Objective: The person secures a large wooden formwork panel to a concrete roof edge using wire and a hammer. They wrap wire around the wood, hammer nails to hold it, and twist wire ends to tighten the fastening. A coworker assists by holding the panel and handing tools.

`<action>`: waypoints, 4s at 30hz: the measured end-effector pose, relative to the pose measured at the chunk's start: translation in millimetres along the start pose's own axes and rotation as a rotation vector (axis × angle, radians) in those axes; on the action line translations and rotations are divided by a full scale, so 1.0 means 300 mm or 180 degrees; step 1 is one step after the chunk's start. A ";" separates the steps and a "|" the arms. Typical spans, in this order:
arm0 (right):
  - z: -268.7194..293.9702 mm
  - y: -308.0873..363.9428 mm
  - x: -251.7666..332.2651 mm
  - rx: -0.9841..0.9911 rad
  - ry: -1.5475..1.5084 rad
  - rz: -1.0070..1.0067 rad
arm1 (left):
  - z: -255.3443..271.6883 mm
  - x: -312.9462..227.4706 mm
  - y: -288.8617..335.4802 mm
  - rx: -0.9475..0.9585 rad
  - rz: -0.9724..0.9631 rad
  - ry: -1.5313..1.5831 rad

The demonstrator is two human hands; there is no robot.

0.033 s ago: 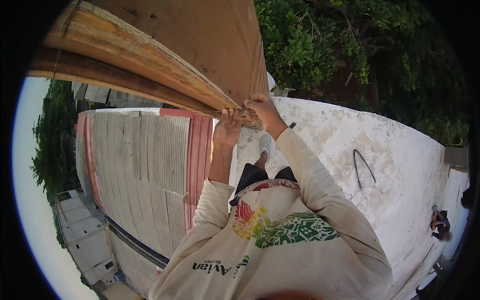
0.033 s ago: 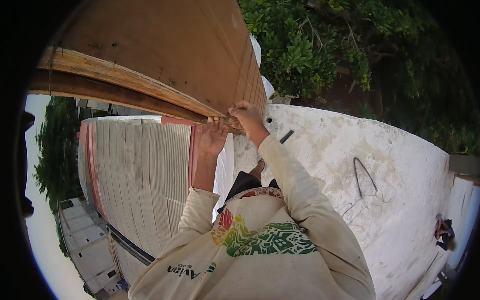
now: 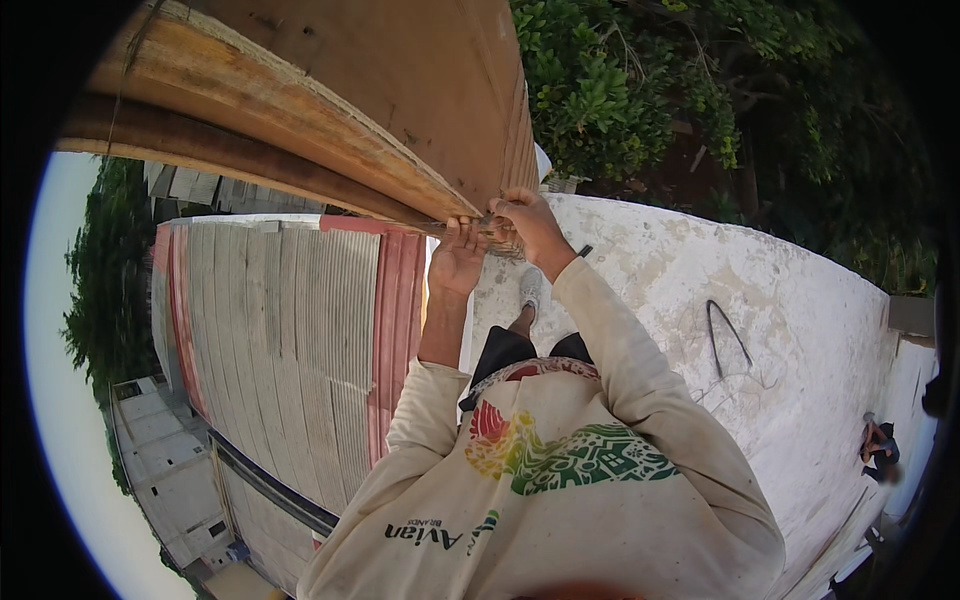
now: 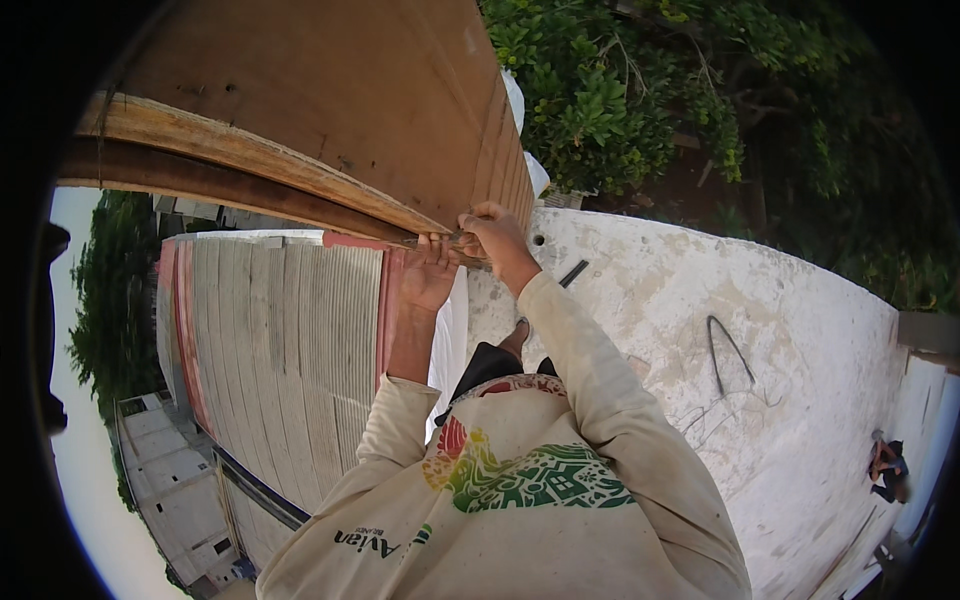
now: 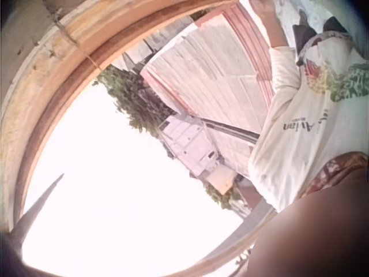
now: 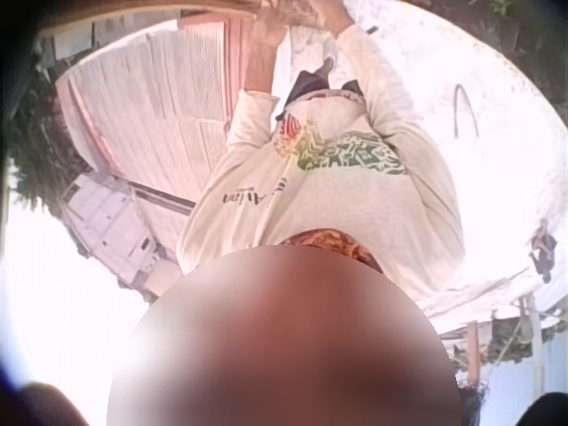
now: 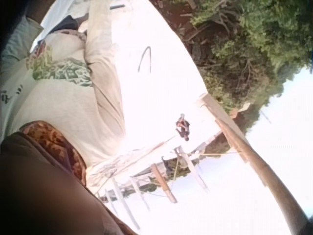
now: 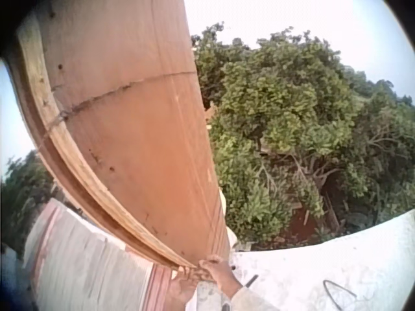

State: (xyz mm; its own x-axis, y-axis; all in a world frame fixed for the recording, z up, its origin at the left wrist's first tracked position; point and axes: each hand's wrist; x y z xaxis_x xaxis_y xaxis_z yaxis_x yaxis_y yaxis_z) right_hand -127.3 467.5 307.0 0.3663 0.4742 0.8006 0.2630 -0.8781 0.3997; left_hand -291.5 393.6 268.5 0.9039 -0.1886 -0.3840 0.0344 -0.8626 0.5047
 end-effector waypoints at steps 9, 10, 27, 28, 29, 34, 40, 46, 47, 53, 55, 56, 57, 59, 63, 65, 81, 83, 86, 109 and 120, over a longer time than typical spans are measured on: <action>0.010 0.018 0.002 0.0057 -0.0105 0.0033 | -0.106 0.055 0.068 -0.0117 -0.0443 -0.0845; 0.011 0.016 0.004 0.0163 -0.0185 0.0047 | -0.122 0.058 0.075 -0.0161 -0.0502 -0.0913; -0.031 -0.001 -0.010 0.0034 -0.0069 0.0371 | -0.162 0.137 0.079 -0.0597 -0.1647 -0.1511; -0.034 0.004 -0.003 -0.0023 -0.0100 0.0399 | -0.162 0.137 0.078 -0.0567 -0.1652 -0.1534; -0.036 0.007 0.002 -0.0001 -0.0174 0.0349 | -0.162 0.136 0.075 -0.0559 -0.1615 -0.1533; -0.047 0.010 -0.010 -0.0076 -0.0246 0.0190 | -0.141 0.127 0.059 -0.0467 -0.1594 -0.1610; -0.053 0.007 -0.037 -0.0061 -0.0405 0.0162 | -0.135 0.108 0.048 -0.0265 -0.1425 -0.1572; -0.002 0.051 -0.002 0.0288 0.0500 0.0383 | -0.136 0.093 0.041 -0.0217 -0.1523 -0.1797; 0.008 0.054 0.005 0.0356 0.0605 0.0395 | -0.132 0.091 0.039 -0.0220 -0.1557 -0.1823; 0.024 0.039 0.026 0.0424 0.2477 0.1693 | -0.129 0.047 0.046 -0.0320 -0.1140 -0.1884; 0.017 0.042 0.025 0.0330 0.2560 0.1688 | -0.146 0.029 0.062 -0.0317 -0.1135 -0.2319; 0.016 0.047 0.025 0.0302 0.2508 0.1786 | -0.156 0.023 0.072 -0.0327 -0.1128 -0.2537; 0.014 0.053 0.025 0.0307 0.2512 0.1729 | -0.167 0.021 0.081 -0.0422 -0.1236 -0.2764; 0.010 0.065 0.025 0.0262 0.2504 0.1753 | -0.189 0.019 0.093 -0.0400 -0.1517 -0.3190; 0.008 0.067 0.014 0.0138 0.2440 0.2061 | -0.201 0.019 0.105 -0.0995 -0.1896 -0.4047; 0.016 0.065 -0.003 0.0194 0.2236 0.2122 | -0.193 0.020 0.101 -0.0868 -0.2008 -0.4157; 0.000 0.084 -0.151 0.0007 -0.0029 0.2204 | -0.267 -0.208 0.090 -0.0442 0.1264 -0.2351; -0.002 0.082 -0.155 -0.0107 0.0089 0.2370 | -0.284 -0.205 0.095 -0.0422 0.1275 -0.2396; 0.000 0.083 -0.163 -0.0080 0.0082 0.2375 | -0.281 -0.175 0.104 -0.0547 0.0940 -0.2972; 0.082 0.070 -0.270 -0.0065 -0.0507 0.2288 | -0.122 -0.023 0.104 -0.0856 0.0049 -0.2884; 0.100 0.024 -0.313 -0.0013 -0.0587 0.2357 | -0.142 -0.013 0.091 -0.0641 -0.0083 -0.3192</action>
State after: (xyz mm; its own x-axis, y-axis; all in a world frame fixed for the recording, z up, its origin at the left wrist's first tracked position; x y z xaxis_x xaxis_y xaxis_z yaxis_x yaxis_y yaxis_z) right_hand -133.1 418.7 221.4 0.5889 -0.2358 0.7730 -0.1125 -0.9711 -0.2105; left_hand -276.0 390.7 316.9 0.1320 -0.5566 -0.8202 0.2036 -0.7946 0.5720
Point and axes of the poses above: each hand's wrist, its own y-axis away from the middle knuckle, its own z-axis out of the back of the hand, x = y × z, and after that the axes turned 6 degrees about z, right-handed
